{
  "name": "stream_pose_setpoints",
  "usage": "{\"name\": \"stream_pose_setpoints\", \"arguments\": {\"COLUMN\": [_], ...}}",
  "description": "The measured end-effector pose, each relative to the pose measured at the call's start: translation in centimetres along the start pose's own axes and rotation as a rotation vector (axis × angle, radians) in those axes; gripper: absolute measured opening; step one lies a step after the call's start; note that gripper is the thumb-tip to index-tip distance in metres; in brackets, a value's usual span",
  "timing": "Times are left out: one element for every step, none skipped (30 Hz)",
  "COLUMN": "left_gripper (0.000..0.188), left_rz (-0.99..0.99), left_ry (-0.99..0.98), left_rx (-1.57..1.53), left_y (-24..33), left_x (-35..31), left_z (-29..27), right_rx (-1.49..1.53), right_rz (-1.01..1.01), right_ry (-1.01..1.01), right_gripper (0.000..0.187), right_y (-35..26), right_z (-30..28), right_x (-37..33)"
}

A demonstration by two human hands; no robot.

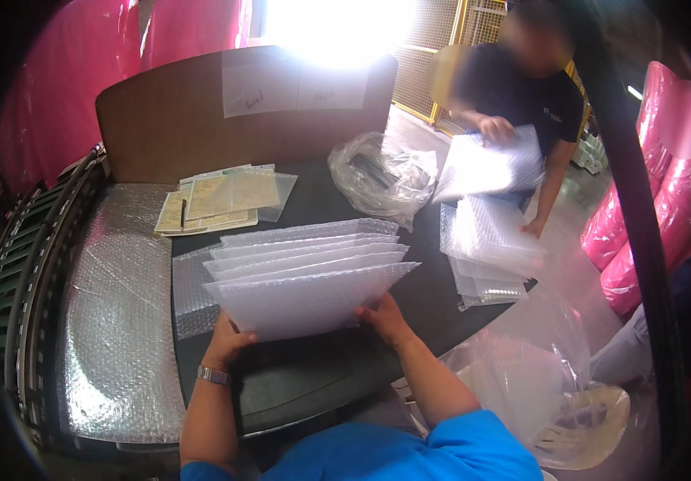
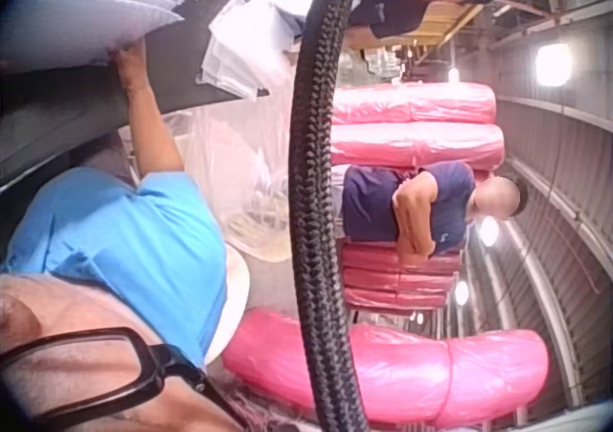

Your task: The person stands at a workstation and repeatedly picks up stacks of bubble wrap sheets. They separate the sheets and place them into a large clear plastic bag positioned to their left. The person continues this process, handling the bubble wrap and organizing it into the bag.

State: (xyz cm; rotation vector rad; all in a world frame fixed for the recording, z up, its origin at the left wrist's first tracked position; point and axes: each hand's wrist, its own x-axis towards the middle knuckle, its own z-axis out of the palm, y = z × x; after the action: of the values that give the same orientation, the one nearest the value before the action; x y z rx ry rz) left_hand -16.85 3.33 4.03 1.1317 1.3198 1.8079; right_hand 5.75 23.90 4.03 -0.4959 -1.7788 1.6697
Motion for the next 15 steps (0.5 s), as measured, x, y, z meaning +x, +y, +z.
{"name": "stream_pose_setpoints", "arguments": {"left_gripper": [0.069, 0.065, 0.061, 0.058, 0.056, 0.054, 0.053, 0.053, 0.053, 0.054, 0.054, 0.054, 0.054, 0.054, 0.054], "left_rz": [-0.019, -0.035, -0.051, -0.067, -0.061, -0.055, -0.049, -0.03, -0.011, 0.007, 0.014, 0.021, 0.023, 0.031, 0.039], "left_ry": [-0.016, 0.004, 0.023, 0.045, 0.049, 0.055, 0.063, 0.082, 0.103, 0.125, 0.111, 0.1, 0.107, 0.08, 0.055], "left_rx": [0.067, 0.094, 0.121, 0.149, 0.145, 0.141, 0.136, 0.129, 0.122, 0.117, 0.07, 0.024, -0.017, -0.046, -0.073], "left_y": [0.4, 0.4, 0.5, 0.5, 0.3, 0.1, -0.1, 0.0, 0.1, 0.2, 0.2, 0.2, 0.2, 0.1, -0.1], "left_x": [0.0, -0.1, -0.1, -0.1, -0.1, 0.1, 0.2, 0.2, 0.2, 0.1, 0.1, 0.3, 0.0, -0.3, -0.3], "left_z": [0.2, 0.4, 0.7, 0.8, 0.9, 0.8, 0.8, 0.9, 1.0, 1.0, 1.0, 1.0, 0.8, 0.9, 1.4], "right_rx": [-0.013, -0.026, 0.003, 0.034, 0.064, 0.082, 0.1, 0.117, 0.109, 0.103, 0.097, 0.04, -0.01, -0.057, 0.024], "right_rz": [0.034, 0.068, 0.065, 0.062, 0.06, 0.064, 0.067, 0.07, 0.028, -0.013, -0.055, -0.049, -0.035, -0.01, 0.009], "right_ry": [-0.021, -0.04, -0.018, 0.001, 0.02, 0.034, 0.044, 0.054, 0.048, 0.041, 0.032, 0.027, 0.005, -0.025, -0.028], "right_gripper": [0.071, 0.07, 0.07, 0.069, 0.068, 0.067, 0.067, 0.067, 0.066, 0.065, 0.063, 0.061, 0.059, 0.057, 0.053], "right_y": [0.1, 0.1, 0.1, 0.1, 0.1, -0.2, -0.7, -0.9, -0.8, -0.5, -0.4, -0.7, -1.4, -1.9, -2.5], "right_z": [-0.2, -0.4, -0.3, 0.1, 0.4, 0.7, 1.0, 1.2, 1.3, 1.4, 1.6, 1.4, 1.2, 1.1, 1.0], "right_x": [-0.1, -0.3, -0.4, -0.4, -0.3, -0.4, -0.5, -0.6, -0.6, -0.6, -0.6, -0.6, -0.6, -0.8, -0.8]}}
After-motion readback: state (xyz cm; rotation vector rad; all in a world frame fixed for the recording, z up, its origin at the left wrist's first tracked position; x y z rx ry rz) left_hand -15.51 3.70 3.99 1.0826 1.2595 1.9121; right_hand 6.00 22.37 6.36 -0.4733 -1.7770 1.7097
